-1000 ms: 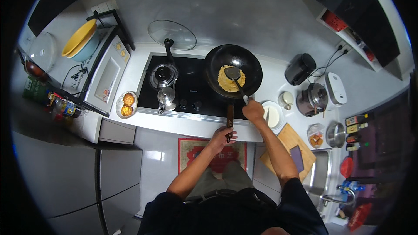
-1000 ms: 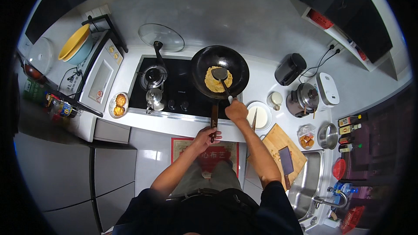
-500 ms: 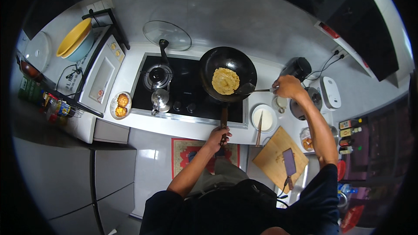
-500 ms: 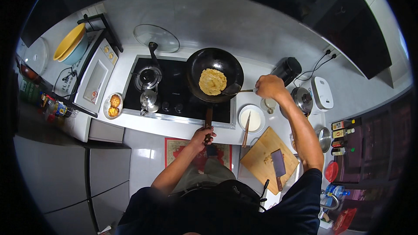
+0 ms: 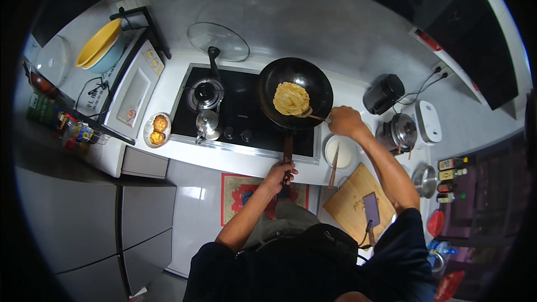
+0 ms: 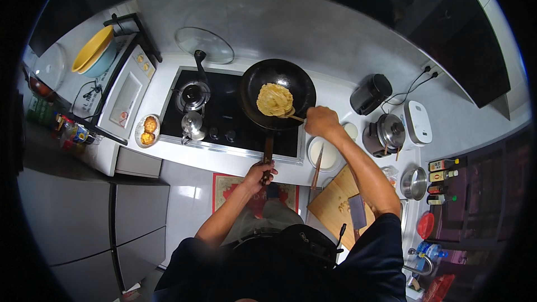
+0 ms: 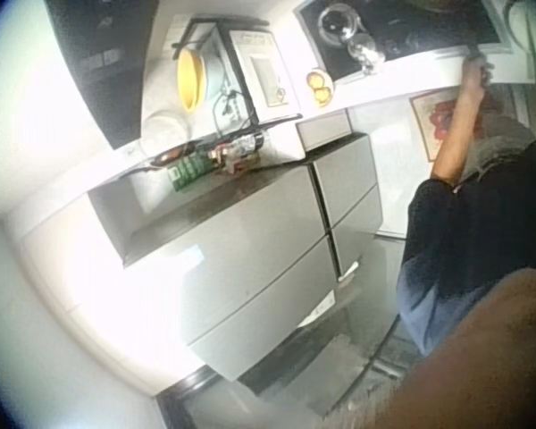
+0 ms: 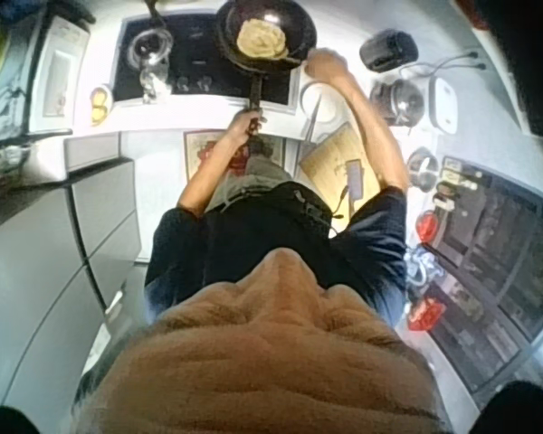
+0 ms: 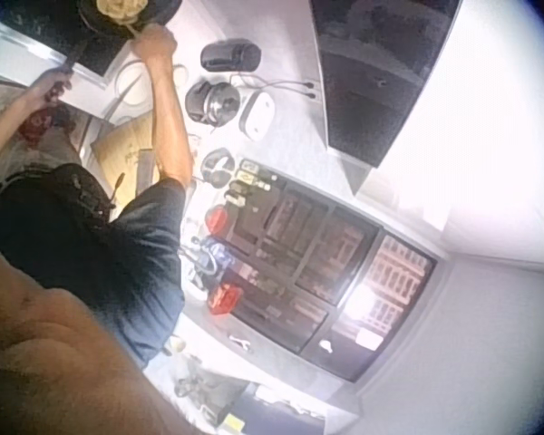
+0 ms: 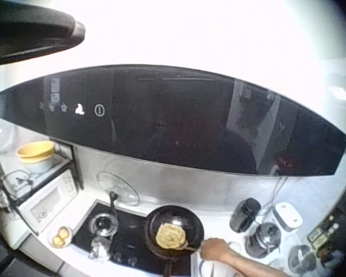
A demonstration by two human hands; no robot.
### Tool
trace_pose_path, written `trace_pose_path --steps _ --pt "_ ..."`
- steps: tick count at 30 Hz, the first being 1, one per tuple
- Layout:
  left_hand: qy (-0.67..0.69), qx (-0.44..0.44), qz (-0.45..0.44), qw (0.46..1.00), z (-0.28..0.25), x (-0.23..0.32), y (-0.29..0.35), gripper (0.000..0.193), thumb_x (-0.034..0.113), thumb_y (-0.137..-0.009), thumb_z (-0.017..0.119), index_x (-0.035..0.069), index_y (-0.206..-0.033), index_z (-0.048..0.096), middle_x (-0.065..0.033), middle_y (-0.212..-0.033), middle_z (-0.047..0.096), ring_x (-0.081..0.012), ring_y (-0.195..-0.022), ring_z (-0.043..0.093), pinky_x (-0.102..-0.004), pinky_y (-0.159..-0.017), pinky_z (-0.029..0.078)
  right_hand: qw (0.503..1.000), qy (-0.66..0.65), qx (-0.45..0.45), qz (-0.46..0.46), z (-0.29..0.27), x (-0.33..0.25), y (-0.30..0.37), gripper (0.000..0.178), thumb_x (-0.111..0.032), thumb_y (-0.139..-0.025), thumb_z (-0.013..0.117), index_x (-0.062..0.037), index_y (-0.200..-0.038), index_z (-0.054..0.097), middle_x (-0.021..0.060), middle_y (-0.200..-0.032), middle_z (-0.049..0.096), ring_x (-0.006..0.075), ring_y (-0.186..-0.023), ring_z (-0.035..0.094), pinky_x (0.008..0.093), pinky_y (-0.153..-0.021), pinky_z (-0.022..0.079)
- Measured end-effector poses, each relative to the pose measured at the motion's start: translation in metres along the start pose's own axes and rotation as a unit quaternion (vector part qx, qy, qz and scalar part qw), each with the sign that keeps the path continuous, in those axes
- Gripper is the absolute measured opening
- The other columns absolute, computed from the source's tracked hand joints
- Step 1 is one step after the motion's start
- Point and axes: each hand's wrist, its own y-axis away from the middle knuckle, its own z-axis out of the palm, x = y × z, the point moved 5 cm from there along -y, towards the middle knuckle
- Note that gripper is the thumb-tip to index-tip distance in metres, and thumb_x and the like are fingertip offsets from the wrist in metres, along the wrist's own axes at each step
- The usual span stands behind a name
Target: The person cooks an omelet in a wok, then chops several pieces of fried food on a wooden cutting board using a cleaver. The person periodically checks the omelet while chopping and retrieves a plate from a drawer.
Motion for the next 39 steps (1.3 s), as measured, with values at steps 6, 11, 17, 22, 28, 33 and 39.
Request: trace_pose_path --steps 6,11,17,22,28,33,39 --pt "-0.011 -0.001 0.002 1.0 -0.002 -0.001 -0.003 0.018 0.019 -0.093 0.063 0.011 -0.107 0.056 -0.0064 -0.082 0.065 -0.0132 -0.06 0.055 -0.0253 -0.046 0.038 0.993 -0.103 0.058 0.018 0.034 0.017 0.001 0.027 -0.017 -0.079 0.062 -0.0007 -0.097 0.074 0.0244 -0.098 0.071 0.0401 -0.097 0.068 0.0459 -0.087 0.055" --pt "-0.011 -0.013 0.006 1.0 0.001 0.002 0.0 0.02 0.015 -0.094 0.061 0.008 -0.112 0.057 -0.0081 -0.084 0.065 -0.0145 -0.062 0.056 -0.0257 -0.049 0.041 0.894 -0.427 0.018 0.13 0.123 0.034 -0.01 0.034 -0.016 -0.084 0.067 -0.0017 -0.115 0.068 0.014 -0.078 0.069 0.0228 -0.062 0.064 0.0335 -0.055 0.05" --pt "-0.023 0.002 -0.01 1.0 -0.002 0.002 0.004 0.022 0.018 -0.093 0.063 0.008 -0.111 0.056 -0.0082 -0.085 0.065 -0.0141 -0.062 0.057 -0.0249 -0.048 0.041 0.676 -0.717 0.051 0.163 0.162 0.008 -0.021 0.024 -0.006 -0.087 0.067 0.0015 -0.109 0.067 -0.0007 -0.064 0.057 0.0066 -0.047 0.045 0.0222 -0.041 0.032" --pt "-0.026 -0.001 -0.025 0.999 -0.006 0.002 0.002 0.023 0.018 -0.093 0.064 0.007 -0.112 0.056 -0.0087 -0.086 0.066 -0.0147 -0.063 0.058 -0.0258 -0.049 0.042 0.702 -0.688 0.131 0.132 0.178 0.031 -0.021 0.032 -0.005 -0.086 0.068 0.0048 -0.116 0.066 0.0004 -0.067 0.059 0.008 -0.051 0.05 0.0238 -0.046 0.038" --pt "-0.024 -0.009 -0.026 0.999 -0.012 0.003 0.004 0.024 0.019 -0.095 0.062 0.007 -0.116 0.058 -0.0081 -0.088 0.067 -0.0146 -0.065 0.059 -0.0263 -0.053 0.043 0.907 -0.245 0.341 0.005 0.11 0.018 0.035 0.051 -0.006 -0.079 0.07 -0.0008 -0.129 0.061 0.0198 -0.082 0.068 0.0303 -0.069 0.068 0.0405 -0.063 0.054" --pt "-0.013 -0.029 -0.028 0.999 -0.009 -0.002 0.002 0.025 0.016 -0.096 0.06 0.007 -0.119 0.058 -0.008 -0.088 0.067 -0.0155 -0.068 0.061 -0.0267 -0.055 0.045 0.926 -0.093 0.366 -0.012 0.105 -0.007 0.075 0.06 0.001 -0.069 0.064 -0.0058 -0.129 0.061 0.0127 -0.078 0.059 0.0311 -0.066 0.063 0.0435 -0.053 0.051" --pt "-0.007 -0.04 -0.045 0.998 -0.018 -0.017 0.011 0.023 0.018 -0.094 0.062 0.009 -0.114 0.057 -0.0079 -0.092 0.067 -0.0162 -0.075 0.063 -0.0281 -0.062 0.048 0.904 -0.17 0.39 0.037 0.113 0.0 0.084 0.054 -0.002 -0.075 0.066 -0.0038 -0.128 0.06 0.0152 -0.084 0.063 0.034 -0.07 0.065 0.0446 -0.059 0.053"
